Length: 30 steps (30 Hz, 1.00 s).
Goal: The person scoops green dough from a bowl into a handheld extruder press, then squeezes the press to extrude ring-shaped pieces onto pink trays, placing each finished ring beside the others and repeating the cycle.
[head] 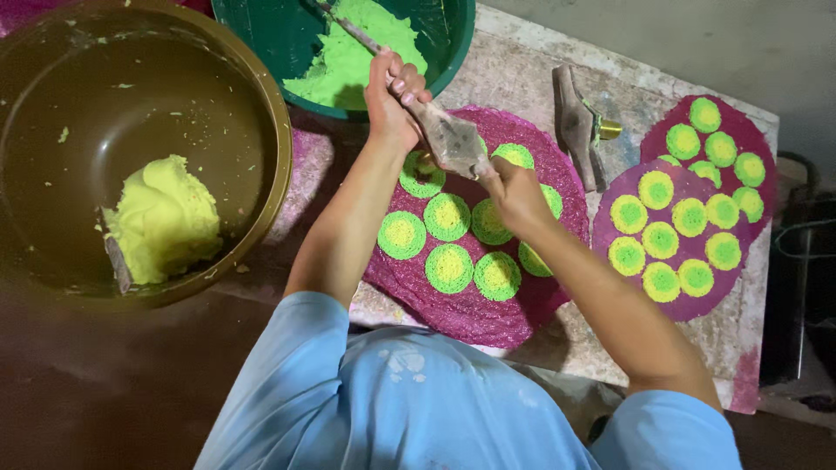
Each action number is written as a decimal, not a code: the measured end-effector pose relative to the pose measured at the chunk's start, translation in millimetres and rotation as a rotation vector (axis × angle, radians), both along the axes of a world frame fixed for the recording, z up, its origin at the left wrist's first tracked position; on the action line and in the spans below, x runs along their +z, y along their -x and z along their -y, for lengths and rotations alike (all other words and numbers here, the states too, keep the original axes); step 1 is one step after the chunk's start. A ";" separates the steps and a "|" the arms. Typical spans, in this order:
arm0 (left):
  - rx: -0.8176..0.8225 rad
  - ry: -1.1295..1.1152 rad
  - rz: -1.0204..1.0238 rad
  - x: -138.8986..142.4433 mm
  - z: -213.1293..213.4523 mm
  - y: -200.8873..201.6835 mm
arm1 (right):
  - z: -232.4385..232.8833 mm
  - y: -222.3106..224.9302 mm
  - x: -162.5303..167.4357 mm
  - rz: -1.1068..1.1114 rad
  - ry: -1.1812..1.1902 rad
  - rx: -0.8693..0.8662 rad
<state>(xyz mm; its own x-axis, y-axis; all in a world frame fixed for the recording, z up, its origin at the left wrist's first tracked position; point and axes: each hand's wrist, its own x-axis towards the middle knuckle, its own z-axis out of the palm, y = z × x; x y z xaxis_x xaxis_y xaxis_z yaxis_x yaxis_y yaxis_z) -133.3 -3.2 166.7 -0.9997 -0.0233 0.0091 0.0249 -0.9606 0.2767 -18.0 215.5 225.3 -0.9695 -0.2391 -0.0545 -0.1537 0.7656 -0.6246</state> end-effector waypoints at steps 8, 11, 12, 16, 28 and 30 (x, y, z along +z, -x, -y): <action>0.026 -0.073 0.080 -6.1 -5.9 -3.1 | -4.0 -0.6 -5.1 0.025 -0.033 0.029; 0.035 -0.044 0.029 1.4 -6.6 2.6 | -3.2 1.8 -13.2 -0.056 -0.088 -0.008; 0.030 -0.033 0.001 3.4 -4.0 3.7 | -1.5 1.5 -17.9 -0.092 -0.044 0.002; -0.023 0.279 -0.059 -4.0 10.0 -9.2 | -4.8 -0.7 -36.1 -0.041 0.053 0.013; -0.045 1.581 -0.021 -63.1 17.7 -80.1 | -28.5 0.6 -80.3 -0.074 0.356 -0.047; -0.063 1.893 -0.164 -51.5 25.4 -107.0 | -34.5 -0.2 -82.3 -0.102 0.414 -0.146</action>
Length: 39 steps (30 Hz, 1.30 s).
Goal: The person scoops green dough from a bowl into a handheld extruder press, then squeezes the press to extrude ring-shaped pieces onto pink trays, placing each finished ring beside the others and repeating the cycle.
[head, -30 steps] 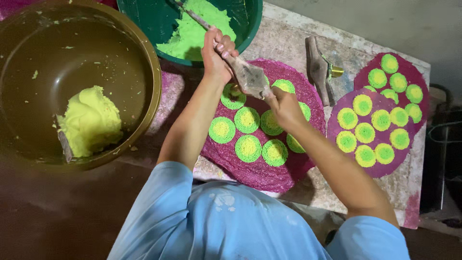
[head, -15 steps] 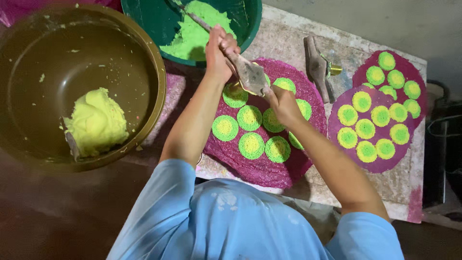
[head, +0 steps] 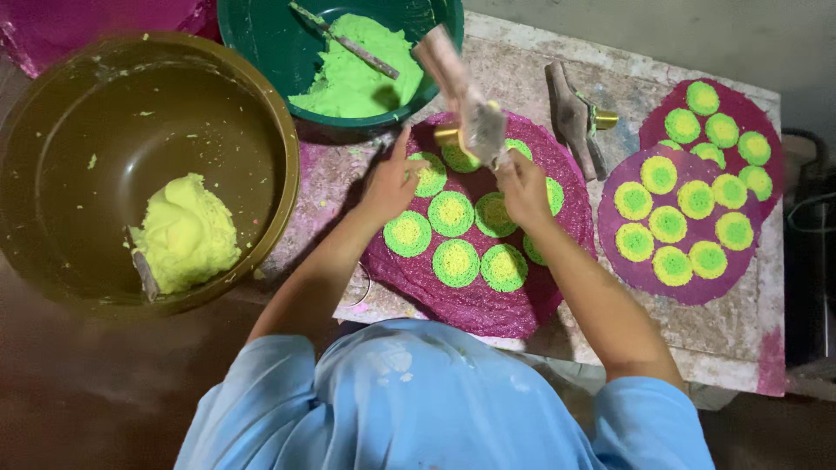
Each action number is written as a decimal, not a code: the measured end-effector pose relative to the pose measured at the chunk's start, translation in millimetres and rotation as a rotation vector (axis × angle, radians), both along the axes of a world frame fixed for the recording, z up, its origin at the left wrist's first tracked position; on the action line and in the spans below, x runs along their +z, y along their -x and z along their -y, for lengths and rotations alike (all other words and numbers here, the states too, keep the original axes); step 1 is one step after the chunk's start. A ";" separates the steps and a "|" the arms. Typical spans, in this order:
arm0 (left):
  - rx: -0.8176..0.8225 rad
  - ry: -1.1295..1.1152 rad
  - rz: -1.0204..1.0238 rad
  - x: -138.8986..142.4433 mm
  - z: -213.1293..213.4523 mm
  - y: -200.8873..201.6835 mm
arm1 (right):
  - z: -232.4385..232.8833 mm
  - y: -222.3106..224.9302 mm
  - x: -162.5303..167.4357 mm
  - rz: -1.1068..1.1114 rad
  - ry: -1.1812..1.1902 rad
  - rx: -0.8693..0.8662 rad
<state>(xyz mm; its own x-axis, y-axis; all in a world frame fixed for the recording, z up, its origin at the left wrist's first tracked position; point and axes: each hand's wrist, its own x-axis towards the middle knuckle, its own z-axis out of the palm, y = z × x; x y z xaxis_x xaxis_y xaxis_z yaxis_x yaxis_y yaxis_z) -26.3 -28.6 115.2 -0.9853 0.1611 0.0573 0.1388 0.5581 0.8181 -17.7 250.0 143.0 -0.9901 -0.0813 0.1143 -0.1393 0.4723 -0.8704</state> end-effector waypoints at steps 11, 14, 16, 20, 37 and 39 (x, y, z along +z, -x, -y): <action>0.255 -0.029 0.016 37.0 56.9 -126.4 | -18.1 102.4 62.5 -0.218 -0.577 -0.389; 0.242 -0.035 -0.022 28.9 78.9 -150.2 | -1.7 139.1 72.8 -0.209 -0.767 -0.348; 0.262 -0.036 -0.043 23.9 92.0 -159.0 | 6.8 154.7 75.1 -0.312 -0.871 -0.329; 0.391 0.018 0.302 12.5 103.2 -162.9 | 20.6 173.7 73.3 -0.326 -0.903 -0.287; -0.015 -0.108 0.065 18.3 85.1 -92.9 | -128.2 -88.5 6.6 -0.155 -0.197 -0.605; -0.025 -0.098 0.097 19.4 80.5 -88.2 | -133.1 -115.2 -9.8 -0.071 -0.214 -0.615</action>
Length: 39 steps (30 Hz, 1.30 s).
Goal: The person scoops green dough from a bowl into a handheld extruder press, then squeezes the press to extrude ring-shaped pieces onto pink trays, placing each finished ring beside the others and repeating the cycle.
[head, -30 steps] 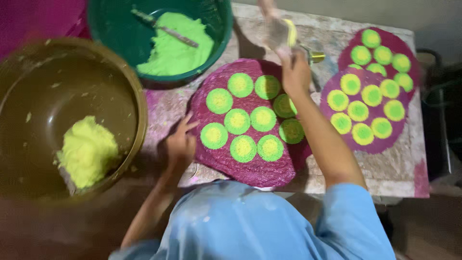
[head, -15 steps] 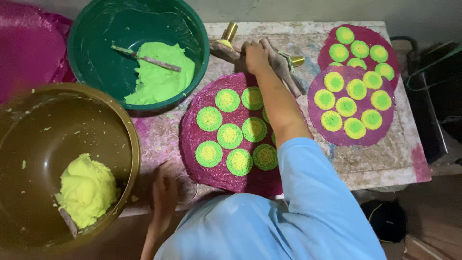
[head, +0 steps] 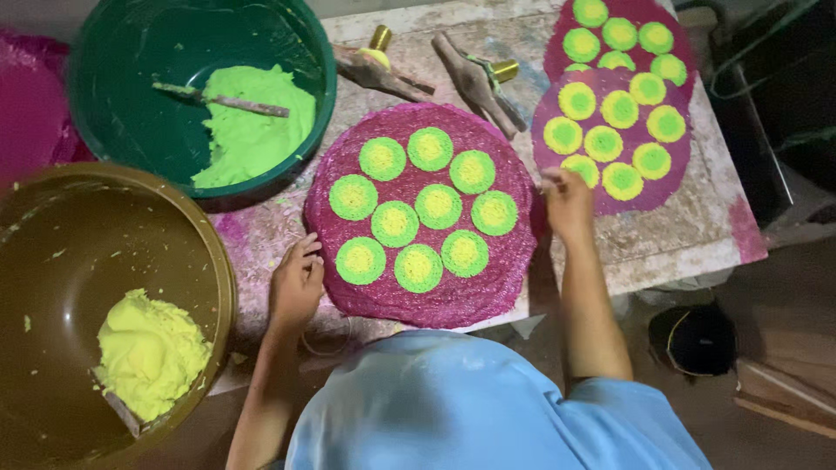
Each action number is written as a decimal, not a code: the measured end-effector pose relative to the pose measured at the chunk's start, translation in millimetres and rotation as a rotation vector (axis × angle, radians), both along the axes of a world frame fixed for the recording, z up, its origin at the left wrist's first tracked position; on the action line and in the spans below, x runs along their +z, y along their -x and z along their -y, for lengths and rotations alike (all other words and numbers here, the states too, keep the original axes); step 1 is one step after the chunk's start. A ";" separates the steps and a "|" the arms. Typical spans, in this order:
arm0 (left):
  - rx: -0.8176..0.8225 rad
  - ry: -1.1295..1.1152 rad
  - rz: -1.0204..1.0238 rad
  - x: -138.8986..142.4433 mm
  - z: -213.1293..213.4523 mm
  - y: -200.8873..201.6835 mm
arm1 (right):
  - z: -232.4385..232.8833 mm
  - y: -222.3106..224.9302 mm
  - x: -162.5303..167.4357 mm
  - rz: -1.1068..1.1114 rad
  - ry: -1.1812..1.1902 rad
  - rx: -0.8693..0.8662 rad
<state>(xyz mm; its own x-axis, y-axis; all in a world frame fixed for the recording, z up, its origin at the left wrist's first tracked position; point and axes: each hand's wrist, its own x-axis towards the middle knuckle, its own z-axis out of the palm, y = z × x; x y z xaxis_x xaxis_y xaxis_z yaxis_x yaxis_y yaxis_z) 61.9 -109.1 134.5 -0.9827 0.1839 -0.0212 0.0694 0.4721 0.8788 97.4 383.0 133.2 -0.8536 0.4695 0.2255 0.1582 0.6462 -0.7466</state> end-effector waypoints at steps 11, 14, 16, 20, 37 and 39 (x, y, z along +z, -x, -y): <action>0.052 0.108 -0.177 -33.0 -38.8 12.1 | 6.8 21.6 -16.2 0.052 -0.170 0.035; 0.153 0.175 -0.096 -38.3 -47.7 16.4 | 0.4 25.5 -12.6 0.057 -0.147 0.059; 0.157 0.177 -0.067 -37.5 -52.3 18.9 | -2.6 26.8 -9.7 0.055 -0.239 0.093; 0.200 0.174 0.017 -30.1 -62.7 23.9 | -6.3 29.4 -2.8 0.102 -0.247 0.129; 0.158 0.546 -0.386 -4.9 -105.4 35.4 | -13.3 23.6 4.9 -0.170 -0.111 0.213; 0.132 0.416 -0.455 18.3 -119.9 33.1 | -14.8 19.4 9.9 -0.264 -0.029 0.255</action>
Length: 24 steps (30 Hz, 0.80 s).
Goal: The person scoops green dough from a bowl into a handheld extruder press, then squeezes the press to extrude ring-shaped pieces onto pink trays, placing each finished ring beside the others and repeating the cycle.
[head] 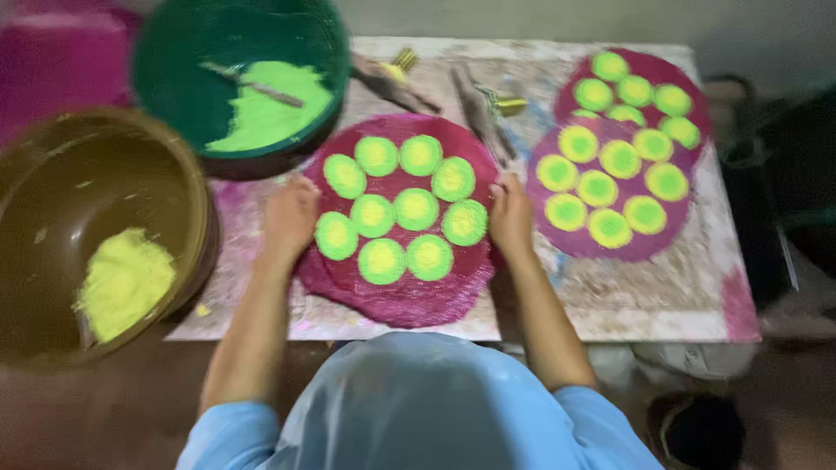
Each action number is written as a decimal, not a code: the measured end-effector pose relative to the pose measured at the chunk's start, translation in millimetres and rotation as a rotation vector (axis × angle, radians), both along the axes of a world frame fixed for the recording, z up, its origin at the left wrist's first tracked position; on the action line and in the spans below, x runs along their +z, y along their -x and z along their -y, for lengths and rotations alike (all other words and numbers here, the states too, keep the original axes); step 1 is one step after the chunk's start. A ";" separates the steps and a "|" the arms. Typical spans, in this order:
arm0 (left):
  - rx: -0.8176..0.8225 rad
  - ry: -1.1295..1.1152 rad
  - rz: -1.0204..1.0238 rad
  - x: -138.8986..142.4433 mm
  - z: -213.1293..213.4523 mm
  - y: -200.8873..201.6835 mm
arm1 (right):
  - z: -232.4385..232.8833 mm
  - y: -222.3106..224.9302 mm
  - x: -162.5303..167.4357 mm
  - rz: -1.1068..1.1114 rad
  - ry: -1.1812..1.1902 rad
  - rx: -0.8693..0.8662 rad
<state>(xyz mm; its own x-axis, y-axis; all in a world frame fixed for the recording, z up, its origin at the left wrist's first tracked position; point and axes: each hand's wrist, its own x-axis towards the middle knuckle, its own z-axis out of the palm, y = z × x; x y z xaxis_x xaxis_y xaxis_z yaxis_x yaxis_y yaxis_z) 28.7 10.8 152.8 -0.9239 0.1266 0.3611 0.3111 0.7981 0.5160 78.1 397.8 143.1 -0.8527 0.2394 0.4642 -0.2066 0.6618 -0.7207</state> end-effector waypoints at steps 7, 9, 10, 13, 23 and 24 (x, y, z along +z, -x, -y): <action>-0.293 -0.222 0.205 97.1 -81.6 4.6 | -72.3 -57.2 48.4 -0.023 0.125 -0.152; -0.398 -0.243 0.265 97.1 -126.3 11.9 | -111.6 -83.5 63.9 -0.077 0.090 -0.204; -0.441 -0.258 0.293 90.3 -156.2 18.2 | -134.9 -99.1 70.9 -0.103 0.022 -0.231; -0.589 -0.342 0.342 53.3 -256.6 35.1 | -199.1 -135.6 79.3 -0.108 -0.099 -0.428; -0.687 -0.154 0.360 -5.9 -479.4 25.2 | -337.1 -221.9 9.4 -0.072 -0.166 -0.864; -0.694 -0.194 0.328 -1.5 -474.6 22.8 | -339.6 -223.7 2.8 -0.056 -0.183 -0.942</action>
